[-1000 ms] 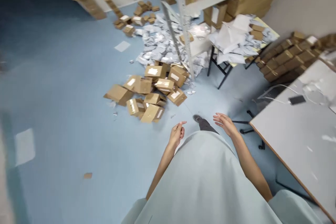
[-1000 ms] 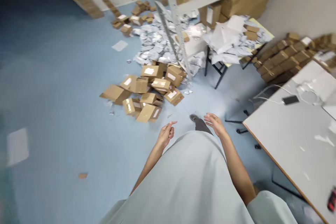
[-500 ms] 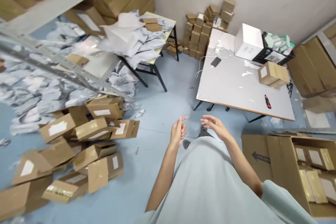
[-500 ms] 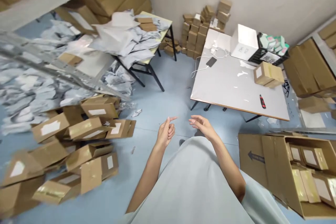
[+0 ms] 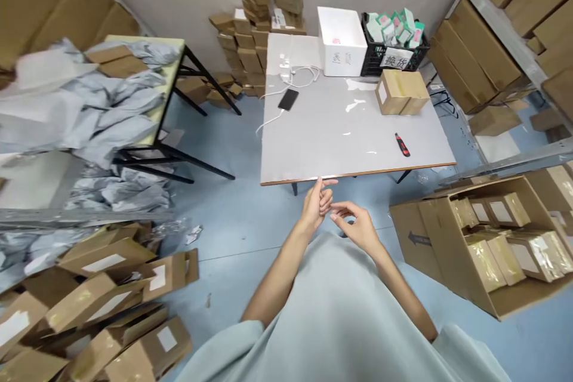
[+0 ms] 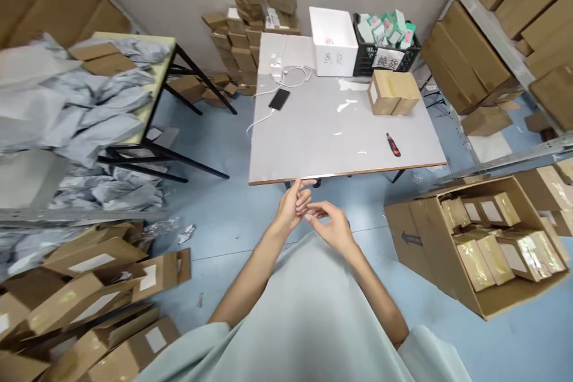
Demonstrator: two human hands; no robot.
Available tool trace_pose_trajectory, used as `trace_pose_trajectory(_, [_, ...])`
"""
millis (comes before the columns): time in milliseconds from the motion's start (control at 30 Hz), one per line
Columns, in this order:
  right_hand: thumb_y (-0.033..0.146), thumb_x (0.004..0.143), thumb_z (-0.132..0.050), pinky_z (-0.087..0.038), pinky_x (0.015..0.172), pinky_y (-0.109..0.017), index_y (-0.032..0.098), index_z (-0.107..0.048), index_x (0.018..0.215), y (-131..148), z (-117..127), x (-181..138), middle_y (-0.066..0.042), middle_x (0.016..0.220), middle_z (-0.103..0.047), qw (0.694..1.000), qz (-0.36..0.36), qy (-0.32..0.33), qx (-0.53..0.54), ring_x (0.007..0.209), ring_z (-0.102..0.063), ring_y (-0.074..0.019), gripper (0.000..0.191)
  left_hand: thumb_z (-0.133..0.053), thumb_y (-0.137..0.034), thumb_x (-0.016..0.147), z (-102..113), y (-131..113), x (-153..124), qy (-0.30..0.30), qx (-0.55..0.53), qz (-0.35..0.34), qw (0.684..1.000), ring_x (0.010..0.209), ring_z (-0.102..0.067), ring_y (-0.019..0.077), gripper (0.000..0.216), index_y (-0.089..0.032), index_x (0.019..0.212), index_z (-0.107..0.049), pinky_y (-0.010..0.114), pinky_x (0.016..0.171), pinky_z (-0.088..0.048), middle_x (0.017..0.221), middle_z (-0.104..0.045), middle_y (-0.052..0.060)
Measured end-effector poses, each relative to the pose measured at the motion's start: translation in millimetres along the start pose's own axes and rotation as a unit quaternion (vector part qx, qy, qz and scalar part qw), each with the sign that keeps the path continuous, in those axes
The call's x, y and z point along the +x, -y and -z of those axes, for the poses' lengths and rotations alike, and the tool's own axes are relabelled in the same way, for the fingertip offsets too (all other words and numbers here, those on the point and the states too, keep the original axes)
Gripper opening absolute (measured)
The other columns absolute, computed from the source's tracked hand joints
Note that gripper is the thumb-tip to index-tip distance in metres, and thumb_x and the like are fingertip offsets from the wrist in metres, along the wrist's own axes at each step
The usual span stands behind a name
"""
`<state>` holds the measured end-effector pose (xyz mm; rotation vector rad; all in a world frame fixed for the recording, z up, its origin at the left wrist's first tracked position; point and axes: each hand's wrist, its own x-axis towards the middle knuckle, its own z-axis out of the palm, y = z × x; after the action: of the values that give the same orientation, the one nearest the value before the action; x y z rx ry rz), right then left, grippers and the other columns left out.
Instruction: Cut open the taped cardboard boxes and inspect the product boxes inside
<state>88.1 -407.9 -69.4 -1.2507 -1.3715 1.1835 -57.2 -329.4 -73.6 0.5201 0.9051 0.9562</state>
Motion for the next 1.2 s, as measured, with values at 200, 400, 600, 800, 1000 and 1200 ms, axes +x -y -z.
trace_pose_trajectory(200, [0.040, 0.102, -0.075, -0.067, 0.090, -0.036, 0.028, -0.085, 0.116, -5.9, 96.2, 25.7, -0.006, 0.107, -0.084, 0.995, 0.030, -0.063, -0.066, 0.091, -0.078, -0.0221, 0.020, -0.069, -0.078, 0.102, -102.6, 21.3, 72.8, 0.041, 0.002, 0.047, 0.998, 0.040, -0.014, 0.0075, 0.063, -0.015, 0.106, -0.073, 0.020, 0.038, -0.011, 0.049, -0.028, -0.013])
trace_pose_trajectory(400, [0.036, 0.103, -0.075, -0.067, 0.091, -0.035, 0.029, -0.083, 0.120, -18.5, 142.7, 66.7, -0.008, 0.117, -0.082, 0.989, 0.041, -0.097, -0.101, 0.097, -0.078, -0.0223, 0.021, -0.068, -0.080, 0.101, -152.8, 28.9, 118.3, 0.061, 0.036, 0.087, 0.994, 0.041, -0.019, 0.0081, 0.066, -0.016, 0.110, -0.074, 0.023, 0.040, -0.031, 0.053, -0.029, -0.013])
trace_pose_trajectory(600, [0.032, 0.106, -0.073, -0.066, 0.087, -0.033, 0.026, -0.082, 0.123, -22.8, 161.8, 116.4, -0.008, 0.115, -0.081, 0.974, 0.092, -0.145, -0.147, 0.097, -0.078, -0.0211, 0.020, -0.067, -0.084, 0.099, -174.9, 13.2, 169.1, 0.091, 0.079, 0.110, 0.987, 0.041, -0.025, 0.0083, 0.068, -0.017, 0.106, -0.076, 0.024, 0.042, -0.028, 0.054, -0.028, -0.011])
trace_pose_trajectory(800, [0.030, 0.107, -0.070, -0.065, 0.087, -0.034, 0.026, -0.082, 0.117, -11.6, 177.5, 169.0, -0.008, 0.113, -0.082, 0.964, 0.068, -0.161, -0.198, 0.094, -0.078, -0.0214, 0.017, -0.072, -0.085, 0.095, -191.0, -14.8, 221.6, 0.143, 0.106, 0.112, 0.978, 0.044, -0.025, 0.0078, 0.071, -0.015, 0.104, -0.079, 0.023, 0.044, -0.026, 0.054, -0.031, -0.010])
trace_pose_trajectory(1000, [0.028, 0.106, -0.067, -0.064, 0.087, -0.034, 0.027, -0.080, 0.109, -7.1, 191.8, 209.7, -0.008, 0.110, -0.082, 0.961, 0.018, -0.185, -0.204, 0.093, -0.079, -0.0217, 0.013, -0.072, -0.085, 0.094, -205.2, -30.0, 262.8, 0.170, 0.123, 0.115, 0.971, 0.046, -0.029, 0.0093, 0.071, -0.015, 0.101, -0.081, 0.025, 0.047, -0.030, 0.055, -0.033, -0.008])
trace_pose_trajectory(1200, [0.026, 0.103, -0.065, -0.063, 0.080, -0.031, 0.029, -0.076, 0.102, -19.7, 224.2, 246.3, -0.004, 0.100, -0.079, 0.960, 0.003, -0.189, -0.206, 0.085, -0.076, -0.0193, 0.012, -0.073, -0.082, 0.095, -233.5, -31.6, 304.2, 0.135, 0.143, 0.142, 0.970, 0.047, -0.029, 0.0095, 0.068, -0.015, 0.101, -0.081, 0.025, 0.047, -0.028, 0.056, -0.031, -0.008])
